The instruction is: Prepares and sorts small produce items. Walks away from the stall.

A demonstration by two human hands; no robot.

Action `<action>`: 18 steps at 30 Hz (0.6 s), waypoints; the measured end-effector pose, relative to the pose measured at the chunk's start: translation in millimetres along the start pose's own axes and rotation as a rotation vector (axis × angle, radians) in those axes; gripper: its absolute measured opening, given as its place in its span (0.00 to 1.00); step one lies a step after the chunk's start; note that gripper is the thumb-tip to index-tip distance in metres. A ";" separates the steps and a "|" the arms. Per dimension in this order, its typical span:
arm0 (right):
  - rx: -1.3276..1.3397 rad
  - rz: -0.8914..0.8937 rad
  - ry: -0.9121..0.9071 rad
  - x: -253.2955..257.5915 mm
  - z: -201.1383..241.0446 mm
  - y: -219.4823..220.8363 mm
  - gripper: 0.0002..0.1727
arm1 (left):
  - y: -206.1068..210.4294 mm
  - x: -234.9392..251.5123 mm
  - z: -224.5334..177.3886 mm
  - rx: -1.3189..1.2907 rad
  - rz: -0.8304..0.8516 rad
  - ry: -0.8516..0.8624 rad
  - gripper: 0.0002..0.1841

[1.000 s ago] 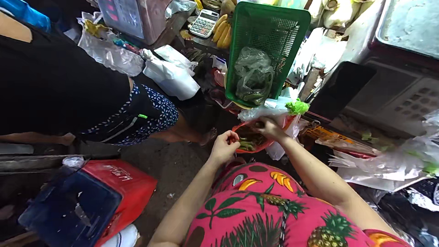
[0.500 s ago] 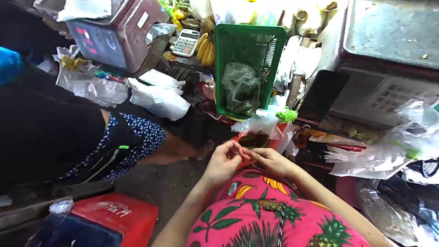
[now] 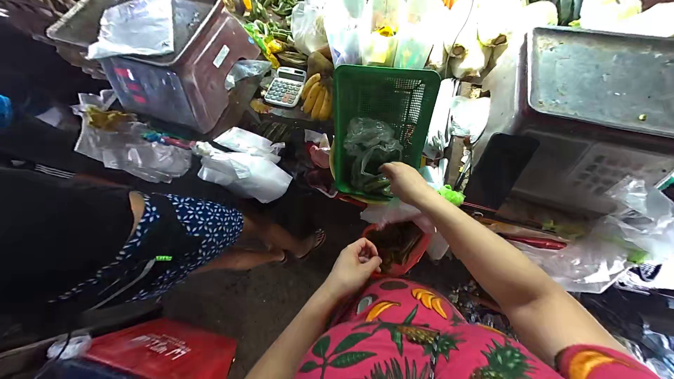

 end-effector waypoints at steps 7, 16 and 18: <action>-0.303 0.330 0.266 62.6 -7.4 26.8 0.17 | -26.3 33.0 14.8 0.460 -0.041 -0.100 0.22; -0.346 0.456 0.147 70.7 -18.8 38.4 0.36 | -33.0 149.6 -37.3 1.021 -0.345 0.317 0.28; -0.350 0.489 0.154 69.6 -19.4 41.5 0.40 | -46.3 161.8 -33.6 1.040 -0.358 0.238 0.19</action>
Point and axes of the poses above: each hand's wrist, its own x-axis towards the middle knuckle, its own y-axis out of the palm, z = x × y, the point moved 5 cm from there along x, towards the middle knuckle, and after that the axes turned 2 degrees about -z, right-handed, at the moved point
